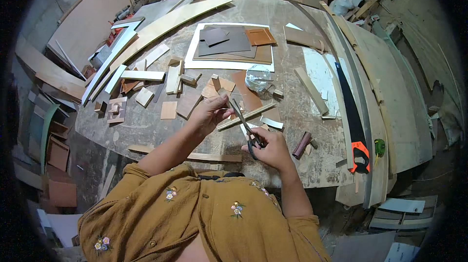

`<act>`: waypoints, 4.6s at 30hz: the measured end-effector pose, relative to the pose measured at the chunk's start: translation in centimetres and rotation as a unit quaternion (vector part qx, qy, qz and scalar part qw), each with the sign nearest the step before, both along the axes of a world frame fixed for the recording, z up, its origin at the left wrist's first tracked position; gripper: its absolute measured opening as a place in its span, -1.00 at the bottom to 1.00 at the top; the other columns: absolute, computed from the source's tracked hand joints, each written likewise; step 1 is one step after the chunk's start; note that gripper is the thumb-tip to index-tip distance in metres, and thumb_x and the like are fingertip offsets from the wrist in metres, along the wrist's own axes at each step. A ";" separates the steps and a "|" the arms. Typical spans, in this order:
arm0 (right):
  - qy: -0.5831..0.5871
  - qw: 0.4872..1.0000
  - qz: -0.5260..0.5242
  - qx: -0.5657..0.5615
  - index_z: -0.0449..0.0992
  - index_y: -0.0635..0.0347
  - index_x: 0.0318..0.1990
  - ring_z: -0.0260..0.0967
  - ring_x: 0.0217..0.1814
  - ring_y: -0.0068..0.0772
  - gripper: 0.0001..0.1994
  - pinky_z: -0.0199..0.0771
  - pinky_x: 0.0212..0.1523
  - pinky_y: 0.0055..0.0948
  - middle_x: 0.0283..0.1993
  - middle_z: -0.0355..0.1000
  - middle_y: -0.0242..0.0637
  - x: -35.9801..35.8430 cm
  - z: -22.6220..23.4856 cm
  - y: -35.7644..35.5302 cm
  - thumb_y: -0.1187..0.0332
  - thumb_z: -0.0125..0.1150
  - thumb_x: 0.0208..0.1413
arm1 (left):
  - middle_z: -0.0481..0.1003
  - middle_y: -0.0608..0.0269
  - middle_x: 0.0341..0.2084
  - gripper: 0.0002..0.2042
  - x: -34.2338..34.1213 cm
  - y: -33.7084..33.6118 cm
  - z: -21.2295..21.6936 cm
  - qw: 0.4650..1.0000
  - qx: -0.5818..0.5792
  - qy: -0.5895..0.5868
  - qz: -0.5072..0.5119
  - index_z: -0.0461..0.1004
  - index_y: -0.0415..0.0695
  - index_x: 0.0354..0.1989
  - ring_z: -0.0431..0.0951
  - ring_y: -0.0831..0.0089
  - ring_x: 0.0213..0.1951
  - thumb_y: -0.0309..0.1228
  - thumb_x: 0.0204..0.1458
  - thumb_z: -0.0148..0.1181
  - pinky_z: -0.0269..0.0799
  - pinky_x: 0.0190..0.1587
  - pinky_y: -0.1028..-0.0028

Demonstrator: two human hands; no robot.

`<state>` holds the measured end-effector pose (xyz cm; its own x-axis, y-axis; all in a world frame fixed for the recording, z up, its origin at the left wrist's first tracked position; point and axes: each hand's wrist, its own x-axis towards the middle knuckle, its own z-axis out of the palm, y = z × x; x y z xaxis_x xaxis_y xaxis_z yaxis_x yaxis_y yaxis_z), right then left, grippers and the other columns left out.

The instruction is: Assembling small wooden components and using scissors to trim materials.

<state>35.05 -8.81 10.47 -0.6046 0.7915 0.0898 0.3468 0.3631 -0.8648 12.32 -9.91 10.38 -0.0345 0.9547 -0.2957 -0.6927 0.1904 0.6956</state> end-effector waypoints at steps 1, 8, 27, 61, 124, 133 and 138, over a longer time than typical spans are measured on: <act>0.010 1.000 -0.002 -0.003 0.51 0.26 -0.20 0.24 -0.61 -0.62 -0.56 0.27 -0.55 -0.56 -0.59 0.40 -0.34 -0.1 -0.2 0.0 0.25 0.46 -0.27 | 0.47 0.20 -0.47 -0.81 -0.1 0.0 -0.1 1.000 -0.006 0.003 -0.001 0.41 -0.21 -0.35 0.56 0.45 -0.39 -0.32 0.13 0.06 0.54 -0.31 0.62; 0.022 1.000 0.010 -0.018 0.51 0.27 -0.20 0.19 -0.61 -0.65 -0.56 0.23 -0.56 -0.57 -0.62 0.34 -0.38 0.2 -0.9 0.2 0.24 0.46 -0.26 | 0.46 0.21 -0.46 -0.81 -0.1 -0.1 0.0 1.000 -0.003 0.007 -0.008 0.40 -0.21 -0.36 0.55 0.45 -0.38 -0.32 0.13 0.06 0.53 -0.29 0.62; 0.084 0.996 -0.017 -0.013 0.51 0.31 -0.18 0.19 -0.61 -0.67 -0.61 0.21 -0.57 -0.58 -0.61 0.38 -0.33 0.4 -1.2 -0.4 0.41 0.40 -0.25 | 0.42 0.31 -0.48 -0.88 0.3 -0.3 0.5 0.999 0.011 0.050 -0.013 0.35 -0.13 -0.40 0.57 0.47 -0.37 -0.38 0.12 0.07 0.52 -0.35 0.64; 0.069 0.996 -0.036 0.033 0.53 0.26 -0.22 0.17 -0.62 -0.66 -0.61 0.22 -0.59 -0.56 -0.62 0.35 -0.36 0.0 -1.1 -0.3 0.36 0.45 -0.28 | 0.49 0.26 -0.50 -0.91 1.1 0.4 0.1 0.997 -0.004 0.050 -0.057 0.40 -0.15 -0.34 0.57 0.47 -0.43 -0.41 0.13 0.04 0.52 -0.35 0.59; 0.120 0.992 -0.041 -0.030 0.47 0.33 -0.07 0.32 -0.38 -0.77 -0.57 0.37 -0.36 -0.70 -0.25 0.50 -0.39 -0.8 -0.3 -0.1 0.54 0.38 -0.20 | 0.49 0.31 -0.49 -0.83 1.9 1.6 1.6 0.969 0.066 0.148 -0.187 0.41 -0.19 -0.37 0.59 0.47 -0.39 -0.32 0.11 0.10 0.51 -0.32 0.59; 0.069 0.992 -0.102 0.035 0.53 0.18 -0.27 0.15 -0.64 -0.71 -0.60 0.23 -0.59 -0.59 -0.65 0.33 -0.38 -1.4 0.9 0.3 0.30 0.52 -0.33 | 0.52 0.25 -0.49 -0.82 1.7 2.0 2.2 0.958 0.081 0.171 -0.214 0.45 -0.23 -0.37 0.58 0.49 -0.42 -0.35 0.12 0.07 0.52 -0.36 0.58; 0.117 0.987 -0.104 0.026 0.54 0.19 -0.23 0.23 -0.63 -0.73 -0.65 0.28 -0.58 -0.59 -0.55 0.47 -0.32 -1.2 -0.1 0.9 0.36 0.47 -0.25 | 0.51 0.24 -0.50 -0.81 2.0 2.5 3.6 0.955 0.091 0.179 -0.219 0.45 -0.23 -0.38 0.58 0.47 -0.43 -0.35 0.12 0.07 0.51 -0.35 0.57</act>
